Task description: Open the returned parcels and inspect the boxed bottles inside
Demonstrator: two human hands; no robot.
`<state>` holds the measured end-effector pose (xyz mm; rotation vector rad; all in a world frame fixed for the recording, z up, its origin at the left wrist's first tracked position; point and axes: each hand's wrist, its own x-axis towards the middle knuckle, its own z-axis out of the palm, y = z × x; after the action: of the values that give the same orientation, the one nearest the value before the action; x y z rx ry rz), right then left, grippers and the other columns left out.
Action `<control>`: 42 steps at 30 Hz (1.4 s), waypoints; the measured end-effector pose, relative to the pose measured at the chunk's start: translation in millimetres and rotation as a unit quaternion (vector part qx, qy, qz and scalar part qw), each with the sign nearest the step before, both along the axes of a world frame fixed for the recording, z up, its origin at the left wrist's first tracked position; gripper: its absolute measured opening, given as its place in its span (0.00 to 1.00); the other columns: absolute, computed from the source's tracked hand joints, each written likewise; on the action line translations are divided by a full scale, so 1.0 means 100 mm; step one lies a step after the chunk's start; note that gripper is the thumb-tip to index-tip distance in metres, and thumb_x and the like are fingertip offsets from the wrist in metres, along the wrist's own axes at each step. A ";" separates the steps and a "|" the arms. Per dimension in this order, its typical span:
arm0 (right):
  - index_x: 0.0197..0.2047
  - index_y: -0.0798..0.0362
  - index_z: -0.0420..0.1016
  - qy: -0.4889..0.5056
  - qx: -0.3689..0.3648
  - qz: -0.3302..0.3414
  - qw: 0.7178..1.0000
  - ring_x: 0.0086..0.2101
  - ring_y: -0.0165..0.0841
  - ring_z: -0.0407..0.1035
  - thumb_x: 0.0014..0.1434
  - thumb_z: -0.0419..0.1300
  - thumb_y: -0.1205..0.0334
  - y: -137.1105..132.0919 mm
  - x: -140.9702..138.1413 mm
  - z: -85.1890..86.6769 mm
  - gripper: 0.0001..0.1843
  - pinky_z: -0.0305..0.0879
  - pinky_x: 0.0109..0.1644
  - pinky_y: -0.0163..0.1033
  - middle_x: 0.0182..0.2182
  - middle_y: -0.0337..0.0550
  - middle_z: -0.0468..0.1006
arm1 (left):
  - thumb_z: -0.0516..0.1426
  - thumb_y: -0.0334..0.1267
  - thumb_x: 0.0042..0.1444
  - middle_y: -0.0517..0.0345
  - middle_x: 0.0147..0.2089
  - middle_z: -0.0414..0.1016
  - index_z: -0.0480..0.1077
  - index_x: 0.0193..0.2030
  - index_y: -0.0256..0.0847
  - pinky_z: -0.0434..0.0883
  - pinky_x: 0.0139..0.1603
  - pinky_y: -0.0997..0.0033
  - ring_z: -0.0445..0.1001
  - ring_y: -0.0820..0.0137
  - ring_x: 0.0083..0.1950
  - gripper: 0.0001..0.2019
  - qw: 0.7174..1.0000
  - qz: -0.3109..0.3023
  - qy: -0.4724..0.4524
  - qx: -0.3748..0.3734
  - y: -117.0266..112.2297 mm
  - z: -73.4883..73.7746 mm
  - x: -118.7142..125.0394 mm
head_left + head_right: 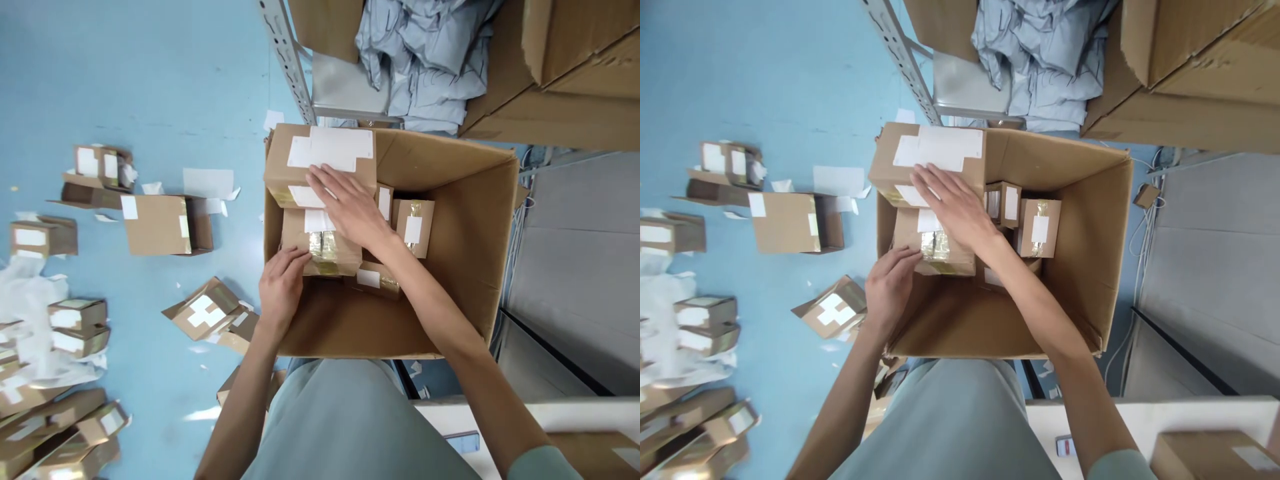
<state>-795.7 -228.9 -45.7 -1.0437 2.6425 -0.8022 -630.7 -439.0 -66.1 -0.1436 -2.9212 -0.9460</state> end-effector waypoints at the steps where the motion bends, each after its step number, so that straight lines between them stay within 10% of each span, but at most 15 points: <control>1: 0.88 0.47 0.40 0.004 -0.010 -0.020 1.000 0.83 0.46 0.42 0.78 0.52 0.68 0.01 0.03 0.07 0.43 0.42 0.87 0.66 0.84 0.48 0.54 | 0.56 0.32 0.76 0.52 0.57 0.88 0.84 0.54 0.46 0.76 0.72 0.52 0.83 0.59 0.66 0.14 1.000 0.009 0.004 0.004 -0.04 0.01 -0.04; 7: 0.84 0.43 0.58 -0.068 -0.026 -0.162 0.984 0.74 0.55 0.65 0.76 0.65 0.48 0.26 0.90 0.15 0.40 0.67 0.78 0.66 0.73 0.54 0.70 | 0.57 0.37 0.77 0.52 0.59 0.88 0.84 0.54 0.47 0.69 0.78 0.50 0.81 0.59 0.69 0.12 0.997 0.069 0.003 0.024 -0.29 0.03 -0.14; 17: 0.77 0.45 0.72 -0.206 -0.116 -0.264 0.935 0.61 0.45 0.80 0.80 0.53 0.39 0.90 1.52 -0.54 0.32 0.79 0.68 0.53 0.63 0.50 0.83 | 0.53 0.34 0.77 0.51 0.64 0.84 0.81 0.60 0.50 0.57 0.86 0.47 0.75 0.59 0.74 0.16 0.996 0.060 -0.058 0.016 -0.09 0.12 0.03; 21: 0.73 0.53 0.75 -0.314 0.030 -0.338 0.887 0.56 0.48 0.83 0.79 0.55 0.40 1.59 1.67 -1.13 0.32 0.79 0.65 0.56 0.58 0.55 0.87 | 0.55 0.35 0.74 0.49 0.70 0.80 0.76 0.69 0.49 0.51 0.88 0.43 0.71 0.57 0.79 0.20 0.994 0.059 -0.088 0.000 -0.01 0.15 0.14; 29: 0.85 0.67 0.49 -0.325 0.319 -0.133 0.880 0.82 0.62 0.41 0.61 0.74 0.62 1.99 2.19 -2.22 0.59 0.50 0.83 0.65 0.84 0.72 0.39 | 0.57 0.41 0.77 0.44 0.63 0.85 0.81 0.62 0.41 0.38 0.89 0.31 0.80 0.56 0.70 0.15 0.992 0.105 -0.044 -0.051 -0.01 -0.06 0.24; 33: 0.83 0.71 0.56 -0.301 0.335 -0.047 0.892 0.83 0.59 0.34 0.65 0.69 0.56 1.91 2.46 -2.50 0.52 0.34 0.85 0.69 0.84 0.73 0.42 | 0.58 0.42 0.78 0.47 0.60 0.87 0.84 0.58 0.41 0.42 0.88 0.32 0.84 0.58 0.66 0.14 0.991 0.092 -0.017 -0.097 -0.03 -0.08 0.21; 42: 0.83 0.73 0.54 -0.312 0.326 -0.132 0.883 0.84 0.55 0.36 0.74 0.51 0.60 2.04 2.53 -2.78 0.41 0.33 0.83 0.74 0.83 0.71 0.45 | 0.56 0.40 0.78 0.41 0.61 0.86 0.83 0.59 0.38 0.56 0.86 0.34 0.82 0.55 0.70 0.16 0.986 0.110 -0.001 -0.127 0.06 -0.10 0.24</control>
<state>-542.5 -25.1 -324.1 -0.1929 2.2149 -0.1743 -607.1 -432.7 -75.9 0.1650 -2.9675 -0.5404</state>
